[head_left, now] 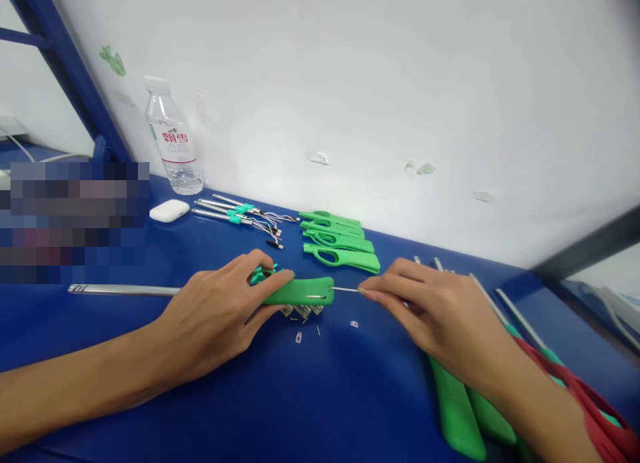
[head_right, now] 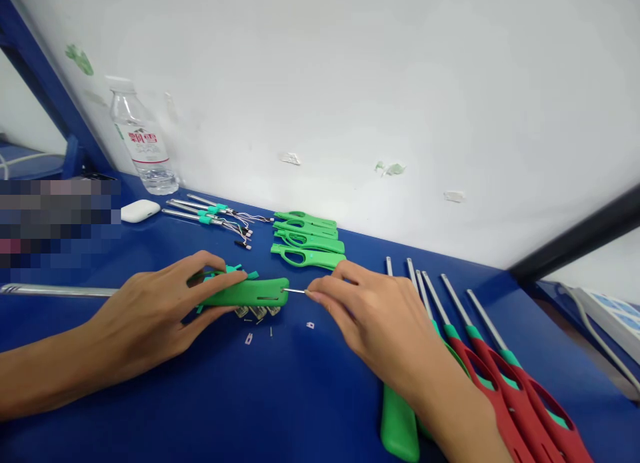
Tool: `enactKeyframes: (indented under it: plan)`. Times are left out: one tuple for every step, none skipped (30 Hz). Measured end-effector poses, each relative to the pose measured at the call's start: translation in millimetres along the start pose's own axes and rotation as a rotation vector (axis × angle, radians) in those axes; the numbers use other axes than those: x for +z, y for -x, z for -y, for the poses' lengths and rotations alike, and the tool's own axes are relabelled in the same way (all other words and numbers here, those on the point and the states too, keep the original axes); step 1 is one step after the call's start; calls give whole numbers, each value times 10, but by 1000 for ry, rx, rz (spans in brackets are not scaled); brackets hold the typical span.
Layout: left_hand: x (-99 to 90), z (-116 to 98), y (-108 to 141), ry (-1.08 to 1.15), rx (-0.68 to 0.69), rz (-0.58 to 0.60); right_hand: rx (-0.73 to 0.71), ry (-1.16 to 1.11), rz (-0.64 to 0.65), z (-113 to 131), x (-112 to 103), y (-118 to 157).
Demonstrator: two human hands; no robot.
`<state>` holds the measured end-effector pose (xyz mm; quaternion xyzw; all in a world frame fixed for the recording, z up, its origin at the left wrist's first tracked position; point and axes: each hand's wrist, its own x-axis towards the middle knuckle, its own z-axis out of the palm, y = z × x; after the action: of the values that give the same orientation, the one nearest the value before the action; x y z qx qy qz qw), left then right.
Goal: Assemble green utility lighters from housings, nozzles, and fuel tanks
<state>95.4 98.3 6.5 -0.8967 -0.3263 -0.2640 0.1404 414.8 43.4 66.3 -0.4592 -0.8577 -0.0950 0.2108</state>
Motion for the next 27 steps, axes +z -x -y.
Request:
enactKeyframes:
  plan:
    - [0, -1, 0, -3, 0, -1, -3, -6, 7, 10, -3, -3]
    - [-1, -2, 1, -4, 1, -1, -1, -10, 14, 17, -3, -5]
    - [-2, -2, 1, -5, 0, 0, 4, -14, 25, 21, -1, -7]
    - [-2, -3, 1, -5, 0, 1, 9, -16, 34, 23, 2, -8]
    - [-2, -3, 1, -6, 0, 1, 15, -16, 41, 23, 7, -8]
    - [-2, -3, 0, -6, 0, 0, 20, -16, 42, 23, 12, -7]
    - [-2, -3, -1, -7, -1, -1, 21, -16, 40, 22, 16, -5]
    - [-4, -4, -3, -8, -2, -3, 23, -15, 35, 21, 20, -3]
    - [-7, -6, -6, -9, -2, -6, 24, -14, 29, 19, 23, -1]
    - [-12, -10, -10, -9, -1, -8, 27, -13, 24, 18, 25, 2]
    - [-18, -13, -16, -8, 1, -6, 29, -13, 24, 17, 26, 3]
    - [-25, -16, -21, -6, 4, -3, 33, -13, 24, 16, 27, 4]
    - [-32, -19, -26, -5, 8, 1, 35, -13, 28, 15, 28, 4]
    - [-37, -21, -29, -4, 10, 3, 35, -14, 34, 14, 27, 2]
    - [-38, -21, -31, -5, 9, 2, 34, -15, 39, 14, 25, 0]
    - [-36, -21, -30, -7, 7, 0, 32, -18, 42, 15, 22, -3]
    - [-29, -19, -28, -10, 4, -4, 30, -20, 44, 17, 17, -5]
    - [-21, -17, -23, -13, -1, -7, 26, -22, 45, 20, 12, -6]
    - [-11, -15, -18, -16, -5, -8, 22, -21, 44, 24, 6, -6]
    - [-3, -13, -12, -17, -7, -6, 17, -18, 43, 29, 0, -4]
    - [3, -12, -7, -18, -9, 0, 10, -11, 41, 35, -4, 0]
    - [4, -13, -3, -19, -10, 4, 0, 0, 37, 43, -6, 4]
    - [1, -13, -2, -20, -10, 8, -11, 14, 33, 53, -5, 8]
    - [-6, -15, -3, -22, -10, 12, -24, 32, 26, 65, -1, 11]
    - [-17, -17, -6, -24, -9, 16, -37, 53, 17, 80, 7, 12]
    - [-29, -19, -11, -27, -9, 20, -49, 78, 11, 97, 19, 11]
    - [-42, -20, -17, -30, -8, 22, -60, 103, 7, 116, 34, 8]
